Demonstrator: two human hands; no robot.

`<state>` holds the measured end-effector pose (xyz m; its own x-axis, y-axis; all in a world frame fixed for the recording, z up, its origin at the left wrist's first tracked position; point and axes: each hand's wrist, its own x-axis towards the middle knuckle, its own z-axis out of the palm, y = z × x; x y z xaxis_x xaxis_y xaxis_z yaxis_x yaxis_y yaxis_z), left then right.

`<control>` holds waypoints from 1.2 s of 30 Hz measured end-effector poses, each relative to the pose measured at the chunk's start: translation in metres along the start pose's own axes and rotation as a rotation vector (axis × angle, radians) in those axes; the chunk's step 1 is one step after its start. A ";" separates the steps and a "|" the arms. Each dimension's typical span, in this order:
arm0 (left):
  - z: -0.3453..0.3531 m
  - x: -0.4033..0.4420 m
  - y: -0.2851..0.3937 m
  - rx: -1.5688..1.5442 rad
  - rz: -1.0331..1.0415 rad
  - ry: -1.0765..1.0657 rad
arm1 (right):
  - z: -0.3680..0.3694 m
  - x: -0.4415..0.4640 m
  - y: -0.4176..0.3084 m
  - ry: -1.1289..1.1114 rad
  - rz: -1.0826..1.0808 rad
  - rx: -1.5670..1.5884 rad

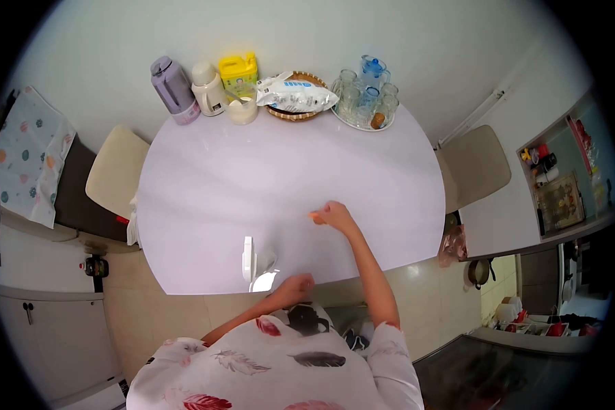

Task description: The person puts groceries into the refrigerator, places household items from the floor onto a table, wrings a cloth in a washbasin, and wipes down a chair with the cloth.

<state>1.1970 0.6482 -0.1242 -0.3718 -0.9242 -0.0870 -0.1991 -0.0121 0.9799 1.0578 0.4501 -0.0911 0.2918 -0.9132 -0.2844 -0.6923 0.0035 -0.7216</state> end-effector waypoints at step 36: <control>0.025 0.121 0.000 -0.008 -0.342 0.232 | -0.029 0.351 -0.069 0.119 -0.221 0.177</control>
<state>1.1294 0.5464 -0.1397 -0.0707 -0.9281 -0.3655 -0.2684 -0.3352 0.9031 1.1892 0.1180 -0.1230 0.3357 -0.9411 -0.0399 -0.4921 -0.1391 -0.8594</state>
